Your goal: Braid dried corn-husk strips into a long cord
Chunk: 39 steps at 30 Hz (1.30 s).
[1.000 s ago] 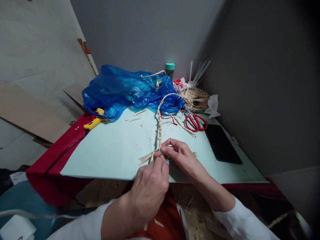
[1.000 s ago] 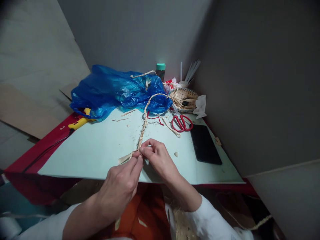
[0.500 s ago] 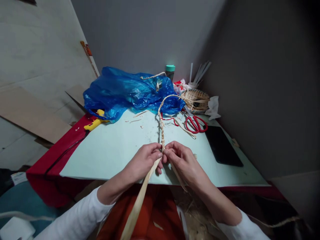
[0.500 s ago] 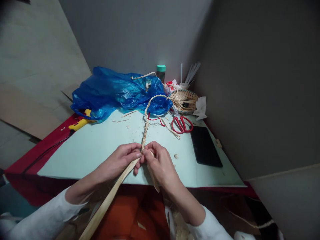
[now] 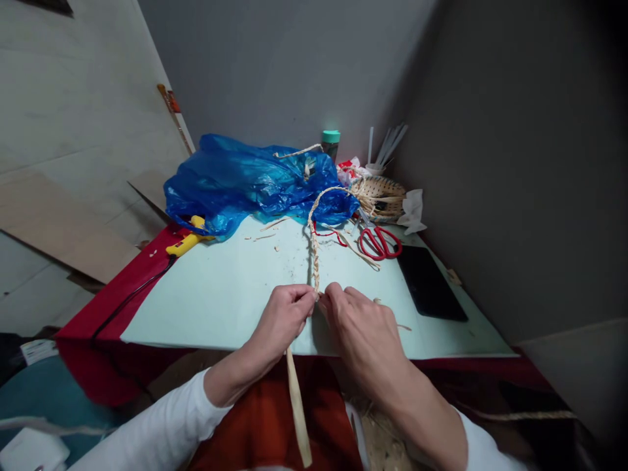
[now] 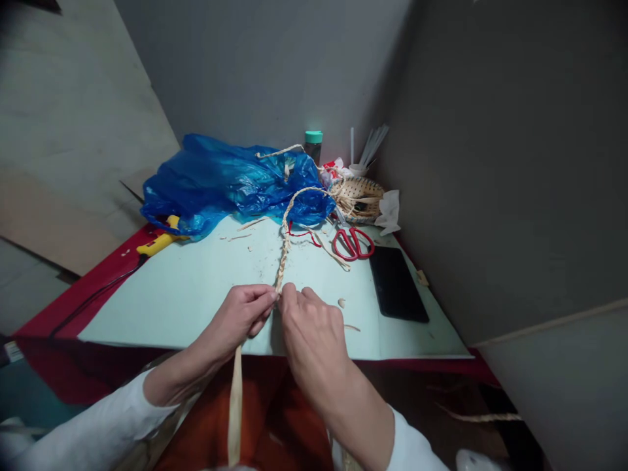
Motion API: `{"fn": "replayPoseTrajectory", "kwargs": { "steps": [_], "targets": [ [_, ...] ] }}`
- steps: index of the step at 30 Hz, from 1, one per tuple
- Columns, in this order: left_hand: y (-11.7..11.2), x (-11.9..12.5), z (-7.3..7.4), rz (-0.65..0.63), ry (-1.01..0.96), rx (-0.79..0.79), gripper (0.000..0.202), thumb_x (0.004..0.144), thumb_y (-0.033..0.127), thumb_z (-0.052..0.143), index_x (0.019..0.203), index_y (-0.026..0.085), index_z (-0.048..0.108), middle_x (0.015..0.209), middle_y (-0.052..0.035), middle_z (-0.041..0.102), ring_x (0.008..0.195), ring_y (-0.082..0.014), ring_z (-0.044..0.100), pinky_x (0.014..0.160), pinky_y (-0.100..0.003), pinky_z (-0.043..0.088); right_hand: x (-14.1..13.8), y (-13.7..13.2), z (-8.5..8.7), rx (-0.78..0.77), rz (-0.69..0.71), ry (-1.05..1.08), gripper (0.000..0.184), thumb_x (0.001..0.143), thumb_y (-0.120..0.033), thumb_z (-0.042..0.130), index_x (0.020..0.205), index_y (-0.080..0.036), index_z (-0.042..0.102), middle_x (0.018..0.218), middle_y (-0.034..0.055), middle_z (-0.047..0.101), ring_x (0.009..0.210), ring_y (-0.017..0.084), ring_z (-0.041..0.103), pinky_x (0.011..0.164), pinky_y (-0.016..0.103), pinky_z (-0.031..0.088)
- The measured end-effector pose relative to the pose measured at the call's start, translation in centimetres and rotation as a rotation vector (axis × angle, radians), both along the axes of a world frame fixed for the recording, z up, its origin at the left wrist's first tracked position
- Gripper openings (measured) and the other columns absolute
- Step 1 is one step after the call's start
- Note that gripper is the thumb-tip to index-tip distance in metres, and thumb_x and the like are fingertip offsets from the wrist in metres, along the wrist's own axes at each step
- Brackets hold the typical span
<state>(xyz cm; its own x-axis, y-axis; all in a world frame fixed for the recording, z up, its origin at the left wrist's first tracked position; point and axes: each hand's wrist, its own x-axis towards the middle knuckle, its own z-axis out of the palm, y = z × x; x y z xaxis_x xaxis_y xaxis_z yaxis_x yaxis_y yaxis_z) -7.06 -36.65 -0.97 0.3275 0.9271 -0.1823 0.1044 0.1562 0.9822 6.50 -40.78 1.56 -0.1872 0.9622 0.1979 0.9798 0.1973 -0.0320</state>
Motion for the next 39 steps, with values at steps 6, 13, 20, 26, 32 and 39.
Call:
{"fn": "replayPoseTrajectory", "kwargs": {
  "steps": [6, 13, 20, 26, 32, 39],
  "targets": [
    [-0.3, 0.2, 0.4, 0.055, -0.01, -0.04, 0.028, 0.08, 0.036, 0.057, 0.064, 0.013, 0.06, 0.051, 0.0038, 0.045, 0.042, -0.0038, 0.026, 0.042, -0.02, 0.015, -1.5, -2.5, -0.7, 0.339, 0.071, -0.024, 0.021, 0.077, 0.001, 0.044, 0.077, -0.019, 0.052, 0.055, 0.0026, 0.056, 0.046, 0.016, 0.053, 0.044, 0.029, 0.019],
    [-0.2, -0.9, 0.4, -0.036, -0.236, -0.196, 0.032, 0.076, 0.039, 0.065, 0.09, 0.011, 0.069, 0.08, -0.0041, 0.063, 0.046, -0.0017, 0.032, 0.042, -0.018, 0.018, -3.2, -2.8, -2.5, 0.365, 0.198, 0.035, 0.022, 0.08, 0.001, 0.044, 0.078, -0.016, 0.058, 0.063, 0.0045, 0.062, 0.055, 0.018, 0.057, 0.048, 0.028, 0.032],
    [0.0, -1.4, 0.1, -0.075, -0.375, -0.207, 0.027, 0.078, 0.034, 0.065, 0.089, 0.011, 0.062, 0.059, 0.0064, 0.039, 0.043, -0.0004, 0.016, 0.041, -0.017, 0.007, -0.4, -0.5, 0.1, 0.156, 0.068, 0.555, 0.022, 0.095, -0.03, 0.043, 0.107, -0.017, 0.057, 0.099, 0.0116, 0.066, 0.087, 0.022, 0.061, 0.075, 0.032, 0.043],
    [-0.3, -1.7, -0.1, -0.073, -0.367, -0.151, 0.023, 0.08, 0.034, 0.061, 0.08, 0.011, 0.055, 0.061, 0.0062, 0.038, 0.044, -0.0003, 0.014, 0.042, -0.017, 0.008, -1.3, 2.3, -1.9, -0.246, 0.096, 0.907, 0.026, 0.097, -0.035, 0.036, 0.098, -0.019, 0.057, 0.07, 0.0006, 0.059, 0.064, 0.016, 0.055, 0.063, 0.026, 0.039],
    [-0.8, -1.8, -0.1, -0.05, -0.309, -0.084, 0.029, 0.083, 0.035, 0.056, 0.104, 0.021, 0.044, 0.066, 0.0057, 0.052, 0.043, -0.0022, 0.027, 0.042, -0.014, 0.017, -0.8, 3.0, -3.0, -0.357, 0.12, 1.089, 0.031, 0.091, -0.038, 0.044, 0.105, -0.015, 0.061, 0.059, -0.0031, 0.055, 0.054, 0.013, 0.048, 0.056, 0.024, 0.036],
    [-0.3, -2.9, 0.4, -0.06, -0.001, 0.001, 0.019, 0.086, 0.038, 0.044, 0.088, 0.019, 0.049, 0.059, 0.0048, 0.052, 0.042, -0.0058, 0.029, 0.042, -0.018, 0.021, -1.4, 2.3, -3.0, -0.175, 0.014, 0.973, 0.025, 0.088, -0.034, 0.048, 0.075, -0.018, 0.062, 0.062, 0.0007, 0.061, 0.056, 0.014, 0.049, 0.058, 0.024, 0.036]
  ]
}}
